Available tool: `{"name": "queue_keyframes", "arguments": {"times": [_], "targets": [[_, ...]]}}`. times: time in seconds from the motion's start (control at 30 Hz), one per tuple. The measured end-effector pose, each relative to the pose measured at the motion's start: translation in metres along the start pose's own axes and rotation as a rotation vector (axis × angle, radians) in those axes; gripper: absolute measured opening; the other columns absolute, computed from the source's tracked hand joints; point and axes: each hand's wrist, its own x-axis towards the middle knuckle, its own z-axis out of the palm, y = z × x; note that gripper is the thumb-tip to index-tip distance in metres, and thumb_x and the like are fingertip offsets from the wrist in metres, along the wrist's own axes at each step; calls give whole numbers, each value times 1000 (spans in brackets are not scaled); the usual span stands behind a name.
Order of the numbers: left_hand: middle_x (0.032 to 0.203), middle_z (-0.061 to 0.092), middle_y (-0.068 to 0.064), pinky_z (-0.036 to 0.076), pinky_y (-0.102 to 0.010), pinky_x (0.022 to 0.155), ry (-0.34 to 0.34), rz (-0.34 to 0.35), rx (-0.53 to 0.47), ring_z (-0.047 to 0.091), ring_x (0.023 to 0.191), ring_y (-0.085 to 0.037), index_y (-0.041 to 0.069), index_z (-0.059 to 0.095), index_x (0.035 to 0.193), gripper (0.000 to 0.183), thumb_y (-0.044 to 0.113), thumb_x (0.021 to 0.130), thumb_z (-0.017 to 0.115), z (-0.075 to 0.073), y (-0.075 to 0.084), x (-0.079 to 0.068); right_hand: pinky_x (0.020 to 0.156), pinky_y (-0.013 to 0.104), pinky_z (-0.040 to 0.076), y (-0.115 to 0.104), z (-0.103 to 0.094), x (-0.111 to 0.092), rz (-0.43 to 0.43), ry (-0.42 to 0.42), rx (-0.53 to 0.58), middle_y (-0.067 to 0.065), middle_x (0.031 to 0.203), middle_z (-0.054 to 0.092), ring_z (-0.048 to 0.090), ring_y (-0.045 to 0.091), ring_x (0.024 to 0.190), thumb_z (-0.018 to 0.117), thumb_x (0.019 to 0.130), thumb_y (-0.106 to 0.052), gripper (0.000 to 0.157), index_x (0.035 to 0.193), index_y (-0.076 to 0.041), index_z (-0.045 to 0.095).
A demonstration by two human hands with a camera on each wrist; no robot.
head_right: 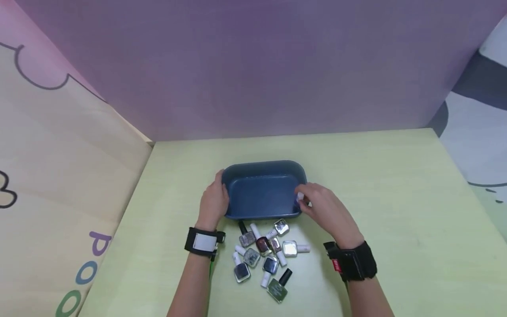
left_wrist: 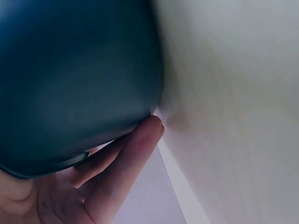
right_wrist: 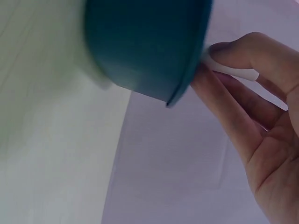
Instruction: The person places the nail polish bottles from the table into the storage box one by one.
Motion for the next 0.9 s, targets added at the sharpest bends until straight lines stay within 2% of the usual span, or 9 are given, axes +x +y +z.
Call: {"name": "queue_keyframes", "arguments": {"times": [0.23,0.47,0.9], "targets": [[94,64,-18,44,-42,56,2,-6,9,60,68,-31,10,34,139,46,15,94,39,-3,-3,0,69,27,48,2,6,8,30,-40,-46,0,89,59,58,10,78,67,76,-4,22,98,-6,64],[94,64,-17,44,-42,57,1,-15,12,60,69,-30,10,34,140,46,15,94,39,-5,-4,0,67,25,47,-1,7,14,-7,-41,-106,4,88,60,58,13,78,67,74,-1,23,96,-1,66],[97,64,-17,45,-42,58,5,-13,6,61,71,-30,10,34,139,46,14,94,40,-4,-3,1,64,26,46,-7,7,18,56,-41,-126,4,84,58,54,13,74,65,76,-2,20,96,-2,65]]}}
